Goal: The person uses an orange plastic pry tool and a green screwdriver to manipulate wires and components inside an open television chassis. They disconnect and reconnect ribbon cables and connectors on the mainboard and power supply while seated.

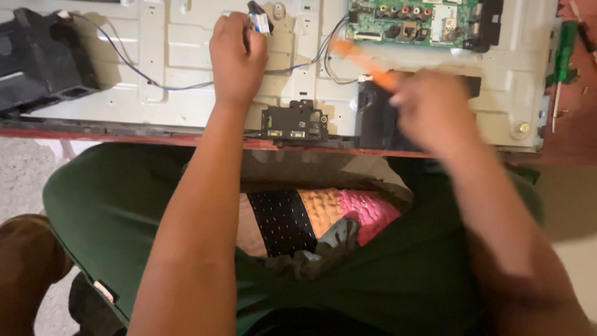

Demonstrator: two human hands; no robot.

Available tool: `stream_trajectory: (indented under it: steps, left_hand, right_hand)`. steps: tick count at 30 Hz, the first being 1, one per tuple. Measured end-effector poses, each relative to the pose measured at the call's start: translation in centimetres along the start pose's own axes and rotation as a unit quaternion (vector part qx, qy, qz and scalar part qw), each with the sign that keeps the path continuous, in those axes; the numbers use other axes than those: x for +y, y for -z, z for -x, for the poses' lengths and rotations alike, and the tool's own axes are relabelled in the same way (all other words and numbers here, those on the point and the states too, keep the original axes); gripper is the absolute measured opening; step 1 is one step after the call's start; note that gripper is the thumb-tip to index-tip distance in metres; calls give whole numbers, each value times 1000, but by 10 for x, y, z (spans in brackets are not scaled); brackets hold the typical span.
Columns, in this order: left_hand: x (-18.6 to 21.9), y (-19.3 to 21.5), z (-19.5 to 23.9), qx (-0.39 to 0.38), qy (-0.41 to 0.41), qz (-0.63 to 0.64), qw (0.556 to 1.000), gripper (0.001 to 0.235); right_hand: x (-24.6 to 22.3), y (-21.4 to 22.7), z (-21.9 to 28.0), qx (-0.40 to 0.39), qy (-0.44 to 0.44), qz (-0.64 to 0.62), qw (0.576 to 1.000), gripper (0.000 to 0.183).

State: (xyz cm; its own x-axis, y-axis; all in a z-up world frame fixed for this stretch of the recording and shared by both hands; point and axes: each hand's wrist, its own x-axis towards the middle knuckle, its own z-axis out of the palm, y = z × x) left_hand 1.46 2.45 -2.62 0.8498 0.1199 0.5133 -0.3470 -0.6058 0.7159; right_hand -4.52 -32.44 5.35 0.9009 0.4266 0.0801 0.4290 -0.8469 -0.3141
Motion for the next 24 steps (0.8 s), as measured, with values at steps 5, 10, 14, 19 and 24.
stream_trajectory:
  steps: [5,10,14,19,24]
  left_hand:
    - [1,-2,3,-8,27,20,999,7]
    - [6,3,-4,-5,18,18,1000,9]
    - [8,3,-2,-13,24,18,999,9]
    - [7,3,-1,-18,43,11,999,7]
    - [8,5,0,-28,47,38,998,7]
  right_hand:
    - [1,36,12,1,-68,123,990,11]
    - [50,51,39,47,-160,134,977,10]
    - [25,54,32,17,-184,229,956,17]
    - [-21,13,15,-80,-127,77,986,30]
    - [63,54,54,55,-256,55,963,24]
